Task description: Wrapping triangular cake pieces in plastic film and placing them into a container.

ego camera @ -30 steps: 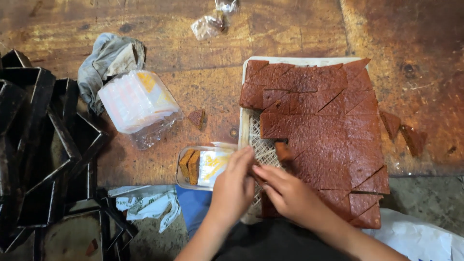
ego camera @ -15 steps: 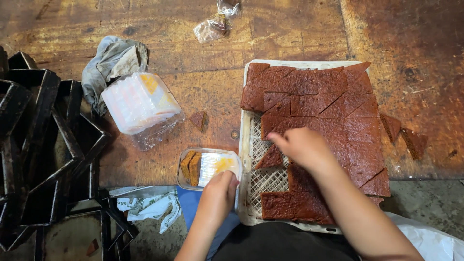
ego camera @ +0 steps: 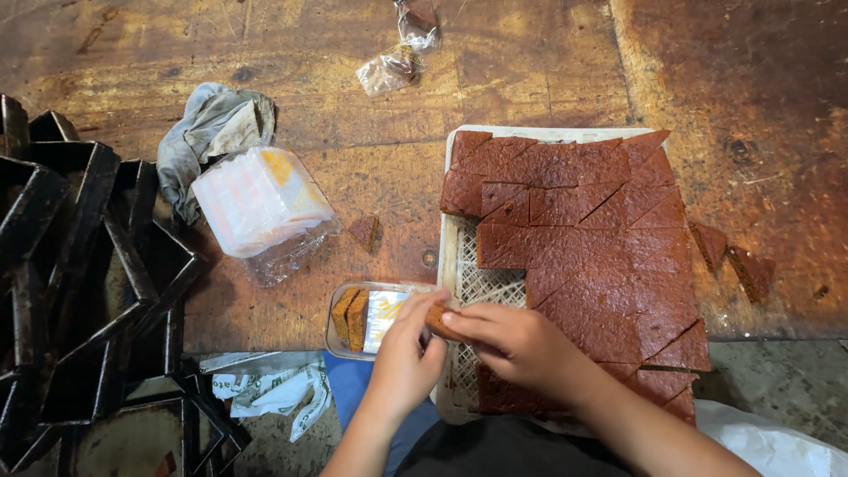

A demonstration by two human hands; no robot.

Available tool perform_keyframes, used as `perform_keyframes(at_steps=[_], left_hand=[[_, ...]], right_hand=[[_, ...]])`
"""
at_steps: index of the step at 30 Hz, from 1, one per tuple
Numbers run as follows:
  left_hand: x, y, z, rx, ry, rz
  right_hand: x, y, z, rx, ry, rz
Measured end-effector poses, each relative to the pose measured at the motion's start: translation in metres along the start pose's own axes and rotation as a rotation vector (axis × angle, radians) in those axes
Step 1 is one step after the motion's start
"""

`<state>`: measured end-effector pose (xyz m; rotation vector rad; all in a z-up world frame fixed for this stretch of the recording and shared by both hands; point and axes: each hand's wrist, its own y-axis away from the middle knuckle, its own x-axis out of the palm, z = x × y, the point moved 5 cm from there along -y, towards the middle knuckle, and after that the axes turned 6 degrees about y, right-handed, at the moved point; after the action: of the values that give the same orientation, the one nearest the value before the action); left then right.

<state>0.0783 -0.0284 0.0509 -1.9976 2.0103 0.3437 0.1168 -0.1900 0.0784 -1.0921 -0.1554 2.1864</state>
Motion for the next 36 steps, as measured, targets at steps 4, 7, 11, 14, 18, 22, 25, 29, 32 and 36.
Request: perform_keyframes(at_steps=[4,7,11,14,18,22,25,29,32,36], left_hand=[[0.018,0.010,-0.019,0.252,-0.143,-0.051],[0.035,0.026,-0.028,0.501,-0.034,0.134],[0.014,0.016,0.034,0.187,-0.032,-0.034],[0.007,0.019,0.069,-0.113,-0.210,-0.007],[-0.001,0.029,0.067,-0.190,-0.189,-0.037],[-0.013,0.032,0.074,-0.210,-0.212,-0.086],[-0.010,0.039,0.096,-0.168,-0.140,-0.139],[0.000,0.027,0.077,-0.181,-0.041,-0.095],[0.013,0.013,0.039,-0.045,-0.006,0.025],[0.009,0.001,-0.019,0.133,-0.070,-0.066]], right_hand=[[0.008,0.005,-0.021,0.242,-0.084,0.065],[-0.006,0.015,-0.059,0.621,0.103,-0.104],[-0.031,-0.014,-0.052,0.710,0.125,0.131],[-0.030,-0.037,-0.068,0.662,0.362,0.091],[0.023,-0.017,-0.112,0.681,0.586,0.546],[0.030,0.020,-0.123,0.649,0.425,0.192],[0.034,0.051,-0.104,0.796,0.265,0.200],[0.006,0.057,-0.057,0.750,-0.128,-0.132],[-0.004,0.040,-0.006,0.414,-0.156,-0.209],[0.011,0.029,0.002,0.250,0.005,-0.051]])
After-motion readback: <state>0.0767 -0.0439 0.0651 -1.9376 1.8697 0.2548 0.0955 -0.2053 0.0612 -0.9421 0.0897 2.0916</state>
